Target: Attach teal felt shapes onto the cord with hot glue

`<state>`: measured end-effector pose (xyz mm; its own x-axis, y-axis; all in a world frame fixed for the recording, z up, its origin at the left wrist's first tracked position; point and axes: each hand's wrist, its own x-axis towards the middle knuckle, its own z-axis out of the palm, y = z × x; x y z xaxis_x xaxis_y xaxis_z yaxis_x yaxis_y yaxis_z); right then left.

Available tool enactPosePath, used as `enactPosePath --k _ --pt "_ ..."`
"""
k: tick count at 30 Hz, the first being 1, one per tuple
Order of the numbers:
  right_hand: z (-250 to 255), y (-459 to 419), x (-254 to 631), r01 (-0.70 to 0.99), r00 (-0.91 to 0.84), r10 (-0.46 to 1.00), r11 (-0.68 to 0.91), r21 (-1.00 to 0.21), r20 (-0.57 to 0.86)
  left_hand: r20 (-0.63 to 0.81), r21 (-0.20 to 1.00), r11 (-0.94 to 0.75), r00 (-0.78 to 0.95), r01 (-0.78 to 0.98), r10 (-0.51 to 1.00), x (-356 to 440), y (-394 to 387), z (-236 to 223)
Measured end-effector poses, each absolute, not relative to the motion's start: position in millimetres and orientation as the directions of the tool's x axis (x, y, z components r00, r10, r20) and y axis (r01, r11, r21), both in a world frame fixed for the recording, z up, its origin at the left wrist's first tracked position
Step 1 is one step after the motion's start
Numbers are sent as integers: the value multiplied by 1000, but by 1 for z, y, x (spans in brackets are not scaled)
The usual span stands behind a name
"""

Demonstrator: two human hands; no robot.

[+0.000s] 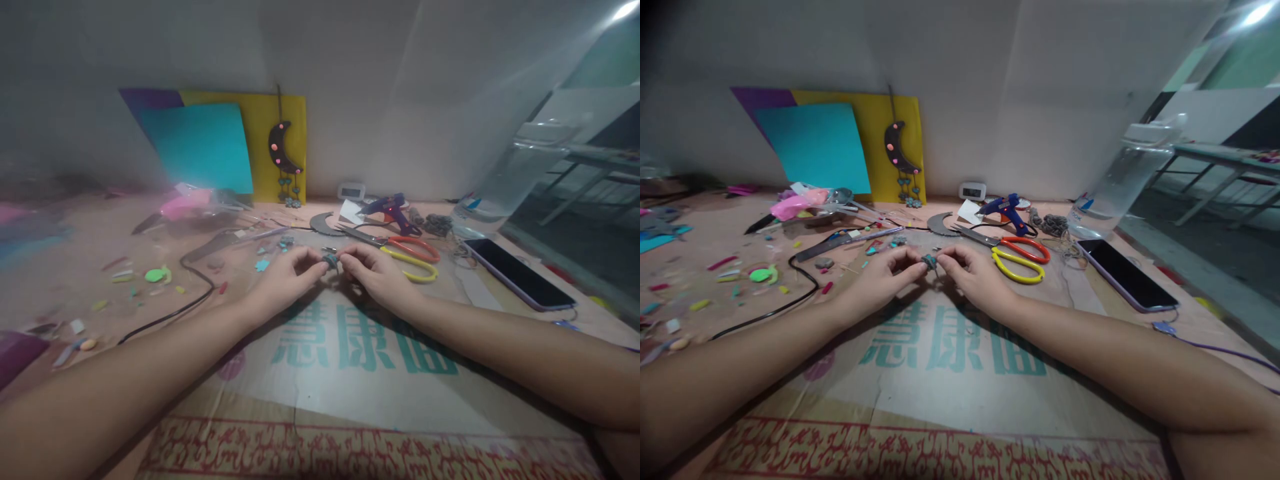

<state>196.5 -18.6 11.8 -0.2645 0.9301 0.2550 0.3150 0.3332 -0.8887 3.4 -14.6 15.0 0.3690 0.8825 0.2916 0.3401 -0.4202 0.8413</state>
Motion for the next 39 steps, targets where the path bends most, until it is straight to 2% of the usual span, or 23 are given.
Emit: enactPosePath --k 5,11,27,35,39 --pt "13 -21 196 333 -271 942 285 -899 198 298 828 -434 375 356 878 4 -15 14" --pt "9 -17 197 282 -264 941 287 -916 213 283 849 -419 391 323 876 4 -14 13" --pt "12 -19 196 281 -302 931 293 -914 206 334 757 -495 400 427 854 3 -16 12" --pt "16 -20 195 387 -306 929 323 -864 210 363 704 -542 424 459 830 3 -16 11" --pt "17 -20 195 417 -305 921 356 -836 240 356 719 -537 429 442 830 3 -15 10"
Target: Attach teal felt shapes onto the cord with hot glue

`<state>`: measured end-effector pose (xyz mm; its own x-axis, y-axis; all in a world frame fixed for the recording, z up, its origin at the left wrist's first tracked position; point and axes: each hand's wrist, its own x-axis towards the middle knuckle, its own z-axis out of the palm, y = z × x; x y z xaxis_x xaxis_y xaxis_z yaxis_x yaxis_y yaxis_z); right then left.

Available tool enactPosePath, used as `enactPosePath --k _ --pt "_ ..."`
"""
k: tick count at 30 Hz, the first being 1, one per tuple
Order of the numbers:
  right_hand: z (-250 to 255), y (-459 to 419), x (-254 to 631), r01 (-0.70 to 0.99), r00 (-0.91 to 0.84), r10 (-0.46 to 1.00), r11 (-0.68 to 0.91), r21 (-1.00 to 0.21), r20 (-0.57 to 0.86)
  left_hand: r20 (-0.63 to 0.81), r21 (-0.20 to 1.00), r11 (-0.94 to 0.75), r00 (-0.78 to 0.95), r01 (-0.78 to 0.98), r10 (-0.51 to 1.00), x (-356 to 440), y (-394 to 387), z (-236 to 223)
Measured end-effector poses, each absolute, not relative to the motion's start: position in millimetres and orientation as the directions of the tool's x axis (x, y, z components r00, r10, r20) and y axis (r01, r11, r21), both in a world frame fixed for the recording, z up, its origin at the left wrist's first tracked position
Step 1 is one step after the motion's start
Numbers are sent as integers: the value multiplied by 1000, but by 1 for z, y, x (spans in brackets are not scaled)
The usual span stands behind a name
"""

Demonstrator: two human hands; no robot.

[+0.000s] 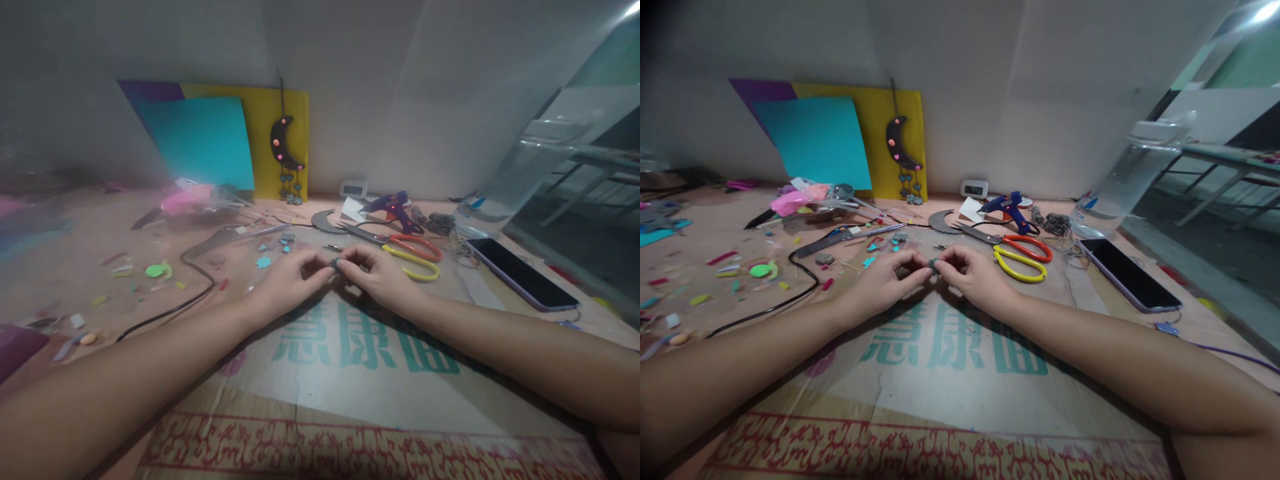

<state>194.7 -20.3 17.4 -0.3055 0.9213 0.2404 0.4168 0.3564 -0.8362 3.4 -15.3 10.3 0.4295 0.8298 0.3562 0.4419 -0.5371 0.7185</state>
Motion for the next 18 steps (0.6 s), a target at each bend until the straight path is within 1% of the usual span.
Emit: enactPosePath --k 7,10,14,18 --pt "15 -19 196 359 -320 920 338 -870 226 334 785 -482 388 389 859 3 -13 9" --pt "13 -19 198 317 -296 925 330 -889 238 323 814 -456 370 361 871 4 -14 11" --pt "10 -18 197 279 -279 935 295 -914 217 309 840 -436 376 323 874 4 -15 14" --pt "7 -14 196 176 -254 921 345 -922 296 279 855 -397 349 333 895 4 -14 15"
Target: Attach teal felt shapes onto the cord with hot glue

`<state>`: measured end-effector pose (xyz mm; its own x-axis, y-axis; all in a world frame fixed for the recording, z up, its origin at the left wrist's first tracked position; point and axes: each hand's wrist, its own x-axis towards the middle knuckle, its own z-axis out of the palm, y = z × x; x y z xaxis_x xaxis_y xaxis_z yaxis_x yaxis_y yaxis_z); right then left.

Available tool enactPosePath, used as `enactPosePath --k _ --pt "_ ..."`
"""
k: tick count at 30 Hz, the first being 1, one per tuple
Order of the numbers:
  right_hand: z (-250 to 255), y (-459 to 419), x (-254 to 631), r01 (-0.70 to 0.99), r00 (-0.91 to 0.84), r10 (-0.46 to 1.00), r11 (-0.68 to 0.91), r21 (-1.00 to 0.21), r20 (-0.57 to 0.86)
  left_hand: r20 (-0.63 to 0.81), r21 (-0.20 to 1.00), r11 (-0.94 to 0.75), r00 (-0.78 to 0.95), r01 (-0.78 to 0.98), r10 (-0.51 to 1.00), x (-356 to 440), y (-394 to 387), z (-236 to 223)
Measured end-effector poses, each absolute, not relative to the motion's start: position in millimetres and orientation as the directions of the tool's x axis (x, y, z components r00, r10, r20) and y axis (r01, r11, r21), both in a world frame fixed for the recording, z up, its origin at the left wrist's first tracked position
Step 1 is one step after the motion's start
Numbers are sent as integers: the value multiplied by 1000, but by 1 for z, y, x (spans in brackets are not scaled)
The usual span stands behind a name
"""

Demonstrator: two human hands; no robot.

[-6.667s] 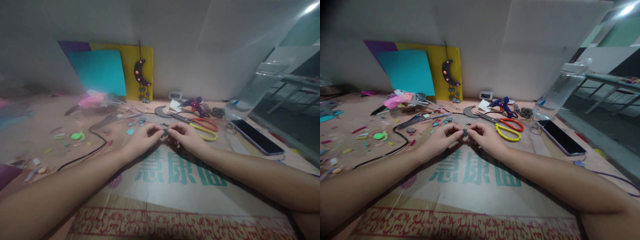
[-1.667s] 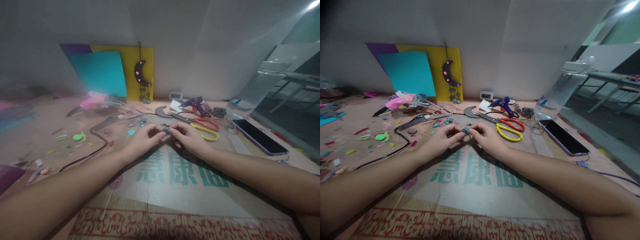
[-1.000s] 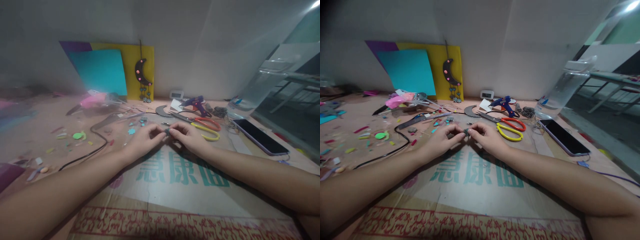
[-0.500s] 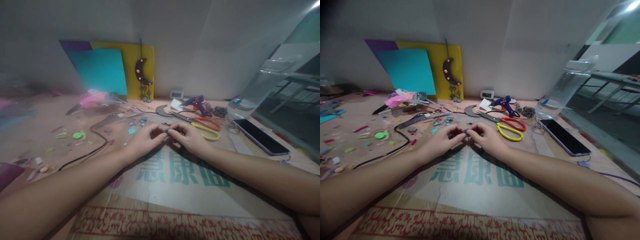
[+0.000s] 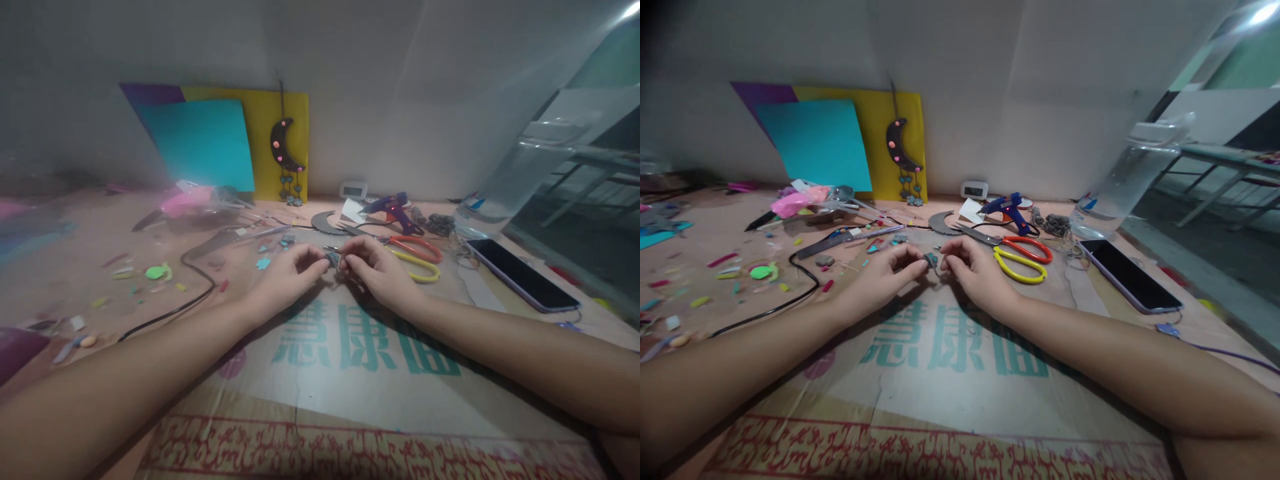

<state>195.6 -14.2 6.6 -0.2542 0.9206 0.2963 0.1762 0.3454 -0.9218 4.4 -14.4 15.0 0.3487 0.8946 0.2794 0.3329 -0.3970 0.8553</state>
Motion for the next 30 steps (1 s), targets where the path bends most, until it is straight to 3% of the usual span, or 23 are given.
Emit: enactPosePath --k 7,17,30 --pt "6 -13 197 282 -252 900 420 -862 356 263 875 -366 323 318 909 5 -12 14" --pt "9 -17 196 202 -333 915 306 -931 228 268 889 -354 295 291 917 5 -11 14" --pt "12 -17 195 263 -317 941 204 -943 116 257 881 -380 387 283 885 3 -12 14"
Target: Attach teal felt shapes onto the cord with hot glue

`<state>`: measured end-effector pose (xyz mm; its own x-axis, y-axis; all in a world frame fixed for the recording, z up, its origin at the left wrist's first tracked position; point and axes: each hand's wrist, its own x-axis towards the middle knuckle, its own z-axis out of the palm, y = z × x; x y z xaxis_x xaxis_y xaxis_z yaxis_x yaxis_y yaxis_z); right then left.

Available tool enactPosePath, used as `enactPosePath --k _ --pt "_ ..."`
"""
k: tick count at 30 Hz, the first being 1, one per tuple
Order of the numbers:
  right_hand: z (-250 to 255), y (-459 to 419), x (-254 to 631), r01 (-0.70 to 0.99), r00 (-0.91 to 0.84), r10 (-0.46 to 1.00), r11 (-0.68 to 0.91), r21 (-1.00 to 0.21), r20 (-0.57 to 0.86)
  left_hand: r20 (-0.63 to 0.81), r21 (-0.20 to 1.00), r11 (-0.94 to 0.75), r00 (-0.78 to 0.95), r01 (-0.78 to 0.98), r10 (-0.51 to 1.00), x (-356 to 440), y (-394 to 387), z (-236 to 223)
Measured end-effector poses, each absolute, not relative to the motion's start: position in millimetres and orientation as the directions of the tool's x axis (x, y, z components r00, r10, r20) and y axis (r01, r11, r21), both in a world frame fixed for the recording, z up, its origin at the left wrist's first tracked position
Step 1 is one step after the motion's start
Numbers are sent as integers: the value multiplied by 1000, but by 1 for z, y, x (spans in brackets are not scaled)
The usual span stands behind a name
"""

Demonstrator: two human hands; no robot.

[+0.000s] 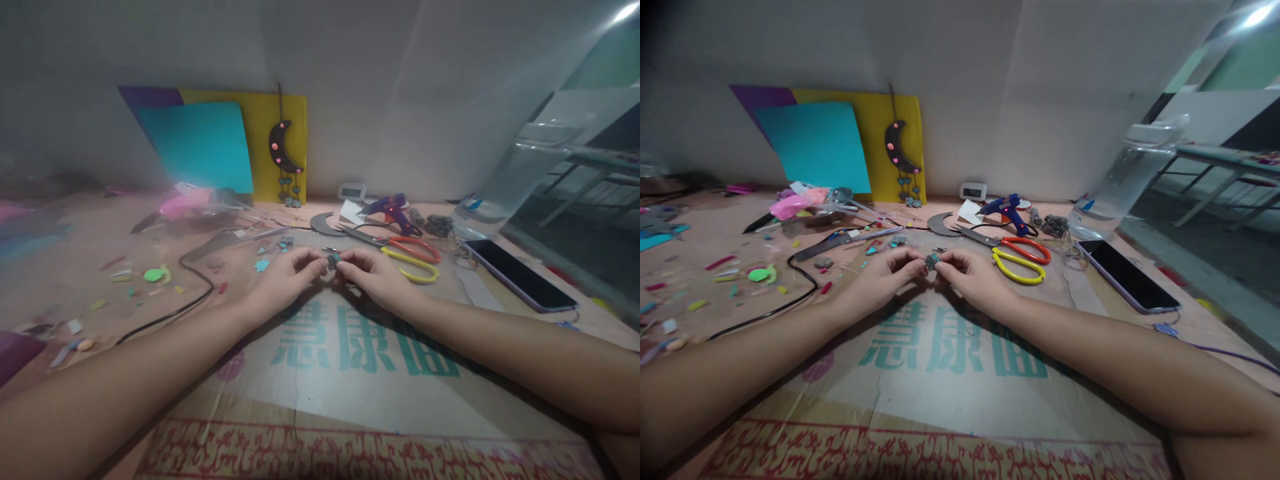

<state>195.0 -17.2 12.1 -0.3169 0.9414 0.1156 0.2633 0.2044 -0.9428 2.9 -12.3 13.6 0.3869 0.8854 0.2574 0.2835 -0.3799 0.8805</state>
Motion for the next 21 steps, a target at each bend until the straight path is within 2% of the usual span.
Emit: enactPosePath --k 5,11,18,21 --pt "9 -14 197 223 -321 936 225 -949 146 269 882 -383 372 276 888 4 -12 13" --pt "12 -17 197 291 -335 936 209 -934 105 270 861 -394 368 322 890 3 -13 14" --pt "12 -15 195 200 -322 927 265 -943 192 276 867 -391 355 311 894 5 -13 16" --pt "11 -15 194 242 -335 920 293 -925 204 285 856 -398 339 331 896 4 -12 15"
